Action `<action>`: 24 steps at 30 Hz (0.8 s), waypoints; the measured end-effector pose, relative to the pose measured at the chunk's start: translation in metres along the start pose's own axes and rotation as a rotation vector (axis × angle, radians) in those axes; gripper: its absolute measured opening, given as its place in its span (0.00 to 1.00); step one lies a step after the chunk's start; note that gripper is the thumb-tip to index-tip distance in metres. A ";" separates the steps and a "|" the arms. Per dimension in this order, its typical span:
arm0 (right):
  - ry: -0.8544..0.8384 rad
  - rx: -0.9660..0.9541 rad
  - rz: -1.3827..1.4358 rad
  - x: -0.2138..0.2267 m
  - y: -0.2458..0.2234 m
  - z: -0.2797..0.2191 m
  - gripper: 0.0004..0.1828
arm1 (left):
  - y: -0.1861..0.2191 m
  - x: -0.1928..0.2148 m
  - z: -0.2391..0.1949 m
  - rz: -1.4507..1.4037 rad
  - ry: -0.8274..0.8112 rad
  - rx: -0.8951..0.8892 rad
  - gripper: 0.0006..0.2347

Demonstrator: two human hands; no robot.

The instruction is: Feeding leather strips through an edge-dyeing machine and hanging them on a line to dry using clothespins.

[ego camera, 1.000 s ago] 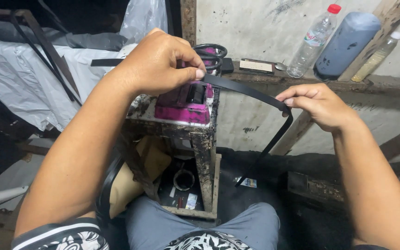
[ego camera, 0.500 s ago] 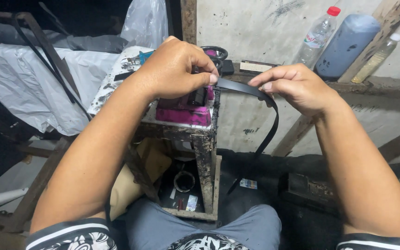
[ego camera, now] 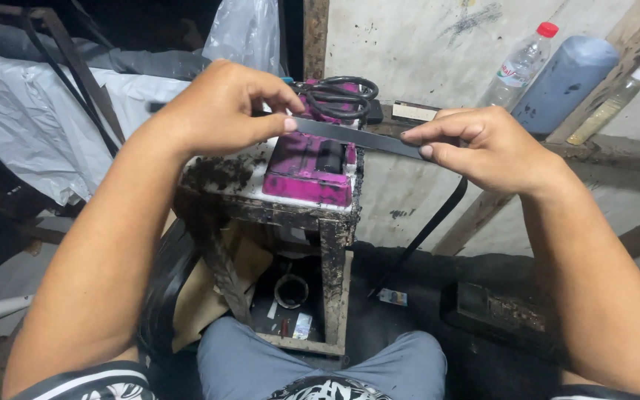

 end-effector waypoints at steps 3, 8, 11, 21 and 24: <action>0.029 0.027 -0.063 -0.005 -0.005 0.000 0.17 | -0.014 0.016 -0.017 0.098 0.058 0.009 0.06; 0.072 0.101 -0.148 -0.016 -0.011 0.003 0.19 | -0.039 0.021 -0.041 0.215 0.101 -0.015 0.04; 0.106 0.146 -0.203 -0.024 -0.014 0.007 0.22 | -0.046 0.019 -0.049 0.286 0.114 0.014 0.02; 0.138 0.236 -0.358 -0.042 -0.016 0.017 0.21 | -0.053 0.015 -0.060 0.367 0.158 0.043 0.02; 0.135 0.230 -0.398 -0.045 -0.011 0.018 0.21 | -0.058 0.013 -0.063 0.387 0.167 0.041 0.02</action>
Point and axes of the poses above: each hand's wrist, its own z-axis towards the middle knuckle, its own x-axis out of the back of the hand, y = z × x, the point moved 2 cm from there along z, towards the middle knuckle
